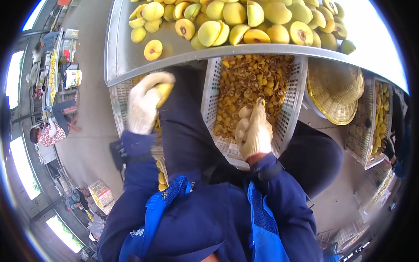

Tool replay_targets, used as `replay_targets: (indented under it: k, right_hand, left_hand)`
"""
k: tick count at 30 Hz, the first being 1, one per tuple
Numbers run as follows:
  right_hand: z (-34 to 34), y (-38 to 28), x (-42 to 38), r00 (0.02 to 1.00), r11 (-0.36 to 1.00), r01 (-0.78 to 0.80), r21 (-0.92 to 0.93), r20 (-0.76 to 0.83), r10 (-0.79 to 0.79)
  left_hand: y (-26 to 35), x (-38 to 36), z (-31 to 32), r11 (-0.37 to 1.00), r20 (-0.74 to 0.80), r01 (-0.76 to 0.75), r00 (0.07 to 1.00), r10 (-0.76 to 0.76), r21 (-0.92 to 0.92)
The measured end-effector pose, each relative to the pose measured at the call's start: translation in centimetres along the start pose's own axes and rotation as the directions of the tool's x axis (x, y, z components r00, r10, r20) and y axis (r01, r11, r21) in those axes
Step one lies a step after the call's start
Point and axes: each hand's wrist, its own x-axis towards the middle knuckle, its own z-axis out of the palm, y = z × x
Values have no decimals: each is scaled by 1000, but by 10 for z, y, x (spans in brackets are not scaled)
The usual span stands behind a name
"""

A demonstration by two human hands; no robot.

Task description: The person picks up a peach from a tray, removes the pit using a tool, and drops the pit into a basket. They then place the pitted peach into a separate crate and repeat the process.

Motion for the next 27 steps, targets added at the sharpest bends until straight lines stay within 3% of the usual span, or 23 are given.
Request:
replay_targets:
  k: [1, 2, 3, 4, 6, 7, 8, 9, 10, 12, 13, 14, 15, 16, 17, 19, 20, 22, 24, 25, 26, 27]
  right_hand:
    - [7, -6, -13, 998, 996, 53, -68, 50, -49]
    - [15, -12, -25, 991, 985, 101, -138, 99, -88]
    - [24, -16, -35, 983, 982, 138, -126, 140, -120]
    - [22, -10, -25, 991, 994, 71, -82, 119, -61]
    - [18, 1, -1, 995, 999, -33, 13, 94, 32]
    - [21, 4, -2, 997, 991, -15, -134, -75, 5]
    - [24, -1, -3, 995, 952, 99, -291, 4, -102]
    - [27, -7, -3, 976, 874, 217, -435, 101, -192]
    - [24, -8, -9, 950, 768, 312, -560, 195, -244]
    - [14, -1, -32, 960, 770, 279, -574, 170, -221]
    - [25, -6, -28, 950, 764, 312, -564, 196, -243]
    - [34, -7, -26, 947, 759, 319, -567, 213, -239]
    - [37, -9, -35, 916, 748, 381, -543, 330, -227]
    - [38, -9, -43, 824, 631, 550, -547, 480, -302]
    - [42, -7, -55, 811, 666, 541, -513, 527, -253]
    - [50, -4, -56, 661, 529, 712, -462, 696, -282]
    - [50, -7, -54, 587, 390, 794, -466, 754, -294]
    - [50, -12, -49, 424, 89, 904, -418, 851, -309]
    - [41, 2, -31, 166, -313, 889, -335, 871, -462]
    - [37, 0, -33, 130, -348, 877, -331, 861, -493]
    - [35, 0, -37, 418, 2, 881, -472, 778, -468]
    - [38, -4, -49, 670, 344, 741, -577, 662, -336]
  left_hand:
    - [-11, 4, -26, 921, -68, 6, 997, 23, 390]
    - [-23, 5, -45, 697, -126, 50, 990, 57, 715]
    - [-30, 14, -59, 774, -222, 139, 975, 2, 617]
    - [-36, 31, -66, 835, -306, 217, 950, -62, 505]
    - [-35, 70, -59, 850, -316, 166, 949, 1, 499]
    - [-60, 95, -53, 836, -277, 166, 961, -17, 523]
    - [-82, 114, -45, 824, -240, 158, 970, -28, 543]
    - [-66, 119, -40, 857, -60, 44, 998, -15, 513]
    - [-73, 120, -41, 916, -67, 31, 998, -4, 400]
    - [-91, 131, -34, 988, -47, -18, 999, 26, 156]
    - [-85, 125, -28, 997, -177, -68, 982, 59, -42]
    - [-57, 108, -20, 889, -245, -11, 963, -114, -458]
    - [-56, 100, -21, 736, -166, -49, 982, -86, -675]
    - [-51, 80, -19, 528, -85, -37, 994, -66, -848]
    - [-42, 60, -9, 547, -5, 33, 998, -69, -837]
    - [6, 32, 26, 622, 50, 92, 995, -86, -778]
    - [14, 21, 45, 498, 74, 113, 992, -98, -860]
    - [38, 4, 71, 507, 143, 258, 956, -255, -822]
    - [34, -5, 102, 543, -91, 14, 982, -166, -840]
    - [32, -6, 106, 562, -94, 15, 982, -165, -827]
    - [32, -6, 110, 582, -97, 17, 982, -164, -813]
    - [32, -8, 108, 530, -46, 51, 985, -168, -847]
